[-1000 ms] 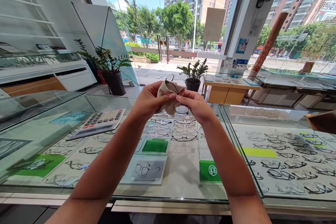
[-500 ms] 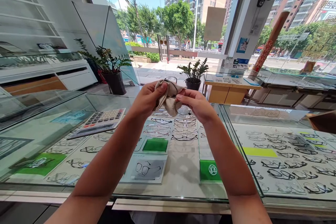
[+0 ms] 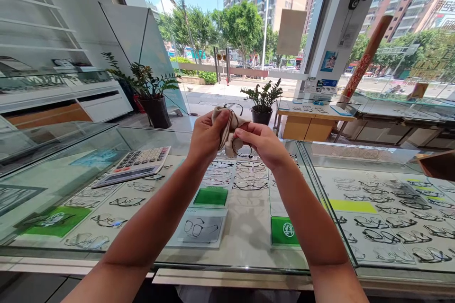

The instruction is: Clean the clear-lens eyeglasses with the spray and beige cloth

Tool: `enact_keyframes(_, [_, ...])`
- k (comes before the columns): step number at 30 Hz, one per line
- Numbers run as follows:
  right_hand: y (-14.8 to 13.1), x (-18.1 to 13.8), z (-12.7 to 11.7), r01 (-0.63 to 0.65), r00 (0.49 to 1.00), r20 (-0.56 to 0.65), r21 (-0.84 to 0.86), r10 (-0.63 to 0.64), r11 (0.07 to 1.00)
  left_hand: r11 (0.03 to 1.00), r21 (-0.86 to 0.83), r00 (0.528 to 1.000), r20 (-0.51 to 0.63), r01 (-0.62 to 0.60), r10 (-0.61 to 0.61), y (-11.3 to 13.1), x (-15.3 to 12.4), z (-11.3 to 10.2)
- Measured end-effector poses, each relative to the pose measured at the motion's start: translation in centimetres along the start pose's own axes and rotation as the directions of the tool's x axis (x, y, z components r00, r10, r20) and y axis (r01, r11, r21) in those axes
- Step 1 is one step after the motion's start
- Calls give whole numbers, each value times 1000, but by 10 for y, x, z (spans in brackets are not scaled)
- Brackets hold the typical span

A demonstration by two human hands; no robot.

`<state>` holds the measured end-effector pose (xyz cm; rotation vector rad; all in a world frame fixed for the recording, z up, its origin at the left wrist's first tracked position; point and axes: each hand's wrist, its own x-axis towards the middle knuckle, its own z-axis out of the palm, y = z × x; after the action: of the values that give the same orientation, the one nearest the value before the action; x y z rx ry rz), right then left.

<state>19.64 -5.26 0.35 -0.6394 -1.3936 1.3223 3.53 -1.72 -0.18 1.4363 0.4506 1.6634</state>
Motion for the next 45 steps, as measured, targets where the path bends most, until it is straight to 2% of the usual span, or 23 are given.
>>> enact_keyframes(3, [-1, 2, -3, 24, 998, -50, -27, -26, 999, 981, -98, 985, 63, 168, -162, -2, 4, -2])
enact_keyframes(5, [-1, 3, -6, 55, 994, -94, -42, -59, 998, 962, -145, 970, 111, 232, -218, -4, 7, -3])
enact_keyframes(11, [0, 6, -15, 188, 959, -217, 10, -181, 982, 911, -254, 945, 120, 325, -304, -9, 14, -6])
enact_keyframes(20, [1, 10, -17, 256, 911, -347, 56, -221, 965, 859, -268, 895, 229, 436, -383, -17, 14, -6])
enact_keyframes(24, [-5, 6, -21, 206, 927, -320, 0, -195, 978, 841, -211, 859, 253, 498, -445, -12, 18, -19])
enact_keyframes(28, [-9, 3, -20, 91, 959, -266, -52, -102, 994, 914, 4, 861, 334, 406, -384, -1, 18, -31])
enact_keyframes(31, [-7, 2, -17, 43, 977, -204, -66, -56, 997, 933, 145, 828, 431, 330, -360, 4, 16, -32])
enact_keyframes(34, [-6, 2, -15, 26, 988, -154, -38, -31, 999, 934, 140, 815, 459, 328, -355, 4, 16, -31])
enact_keyframes(38, [-6, 2, -14, 9, 989, -149, -23, -12, 1000, 928, 137, 802, 470, 346, -369, 5, 17, -35])
enact_keyframes(45, [-2, 3, -12, 19, 993, -117, -68, -27, 997, 873, 178, 733, 481, 455, -481, 10, 12, -36])
